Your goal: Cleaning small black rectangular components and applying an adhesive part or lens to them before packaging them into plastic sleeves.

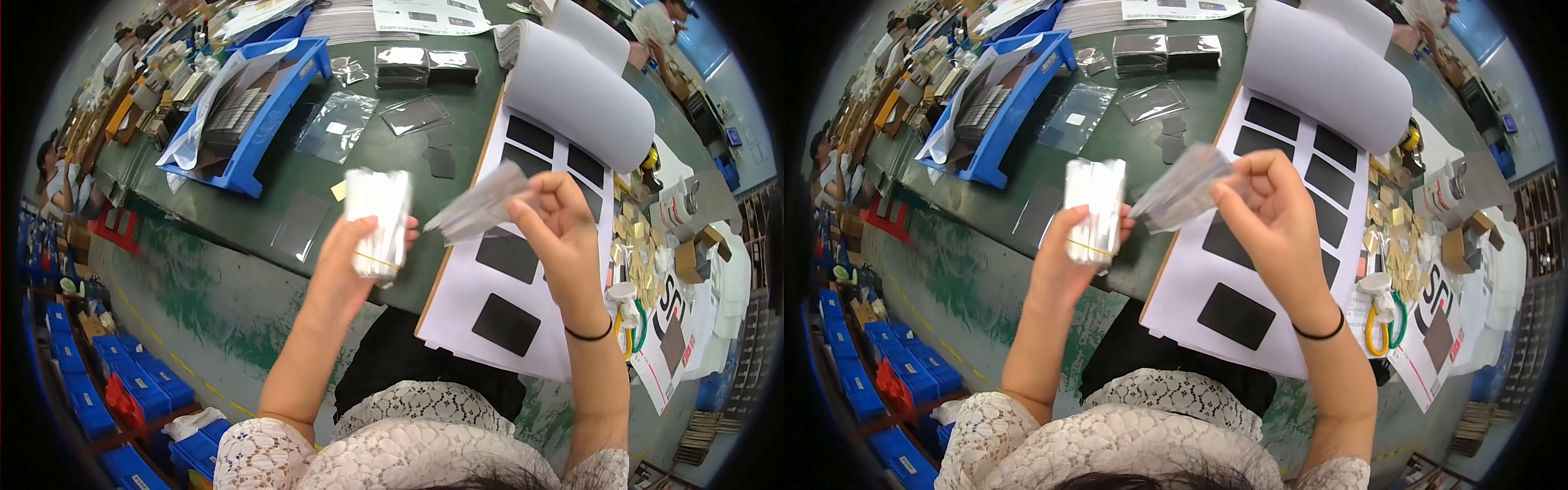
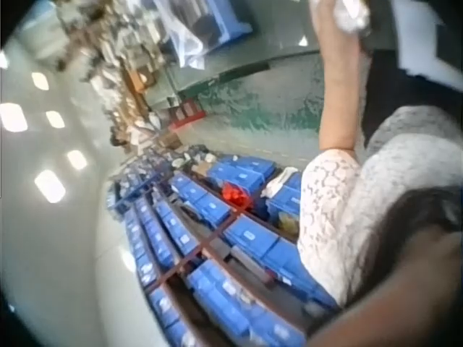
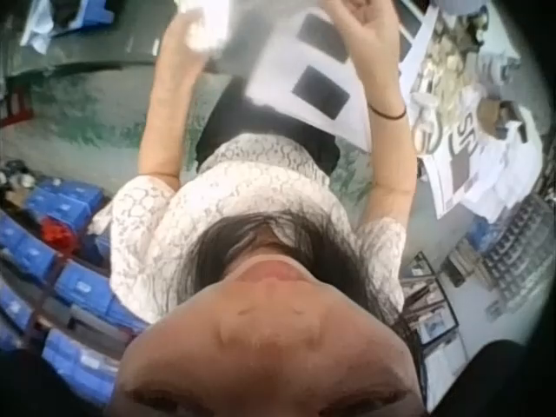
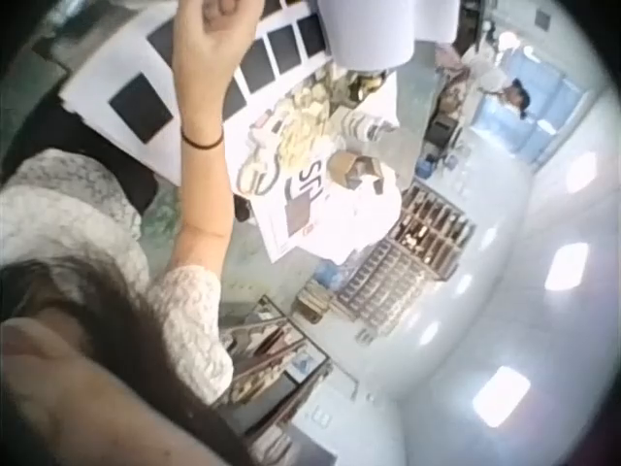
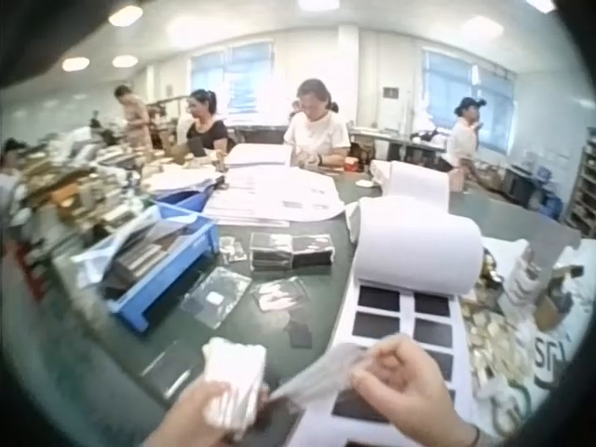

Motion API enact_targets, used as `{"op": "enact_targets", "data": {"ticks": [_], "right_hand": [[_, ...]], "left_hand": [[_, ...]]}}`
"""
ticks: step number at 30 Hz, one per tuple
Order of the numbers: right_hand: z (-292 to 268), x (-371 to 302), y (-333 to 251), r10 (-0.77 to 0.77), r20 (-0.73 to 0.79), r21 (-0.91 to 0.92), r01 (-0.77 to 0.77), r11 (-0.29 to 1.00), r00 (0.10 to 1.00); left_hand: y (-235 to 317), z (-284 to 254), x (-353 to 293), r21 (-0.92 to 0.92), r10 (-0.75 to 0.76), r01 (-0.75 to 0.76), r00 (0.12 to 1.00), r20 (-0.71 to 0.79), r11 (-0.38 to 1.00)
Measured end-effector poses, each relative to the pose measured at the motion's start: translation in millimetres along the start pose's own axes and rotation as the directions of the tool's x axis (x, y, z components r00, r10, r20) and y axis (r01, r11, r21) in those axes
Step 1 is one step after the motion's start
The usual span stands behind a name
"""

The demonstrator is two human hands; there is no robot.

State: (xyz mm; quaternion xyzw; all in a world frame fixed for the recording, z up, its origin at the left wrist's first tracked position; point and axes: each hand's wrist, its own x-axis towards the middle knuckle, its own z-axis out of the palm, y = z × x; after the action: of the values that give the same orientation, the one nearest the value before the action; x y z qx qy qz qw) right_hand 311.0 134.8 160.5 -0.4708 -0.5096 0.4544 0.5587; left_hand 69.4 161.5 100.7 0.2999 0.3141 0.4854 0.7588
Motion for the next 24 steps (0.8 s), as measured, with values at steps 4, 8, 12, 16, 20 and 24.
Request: {"op": "enact_targets", "data": {"ticks": [4,8,12,16,20,24], "right_hand": [[15.4,35.5,15.7,0.051,0.073,-0.069,-0.046,0.997,0.996],[33.0,61.5,41.2,0.126,0.318,-0.15,-0.081,0.985,0.94],[54.5,77.0,59.5,0.169,0.406,-0.355,-0.016,0.935,0.898],[62.2,78.1,49.5,-0.262,0.416,-0.662,0.487,0.57,0.871],[59.6,75.6,21.9,-0.143,0.334,-0.529,0.311,0.79,0.932],[43.3,77.3,26.5,0.077,0.303,-0.516,0.096,0.851,0.95]], "left_hand": [[29.1,-32.0,0.7,0.132,0.112,-0.104,0.992,-0.056,0.986],[41.2,-49.8,0.9,0.045,0.106,-0.102,0.99,-0.096,0.994],[39.6,-50.3,4.4,-0.082,-0.006,-0.004,0.993,-0.119,0.997],[38.7,-38.2,2.3,0.04,-0.022,0.024,0.998,-0.064,0.999],[43.9,-20.9,2.9,0.123,-0.088,0.083,0.995,0.04,0.989],[37.4,-11.3,13.3,0.107,-0.104,0.099,0.994,0.044,0.989]]}}
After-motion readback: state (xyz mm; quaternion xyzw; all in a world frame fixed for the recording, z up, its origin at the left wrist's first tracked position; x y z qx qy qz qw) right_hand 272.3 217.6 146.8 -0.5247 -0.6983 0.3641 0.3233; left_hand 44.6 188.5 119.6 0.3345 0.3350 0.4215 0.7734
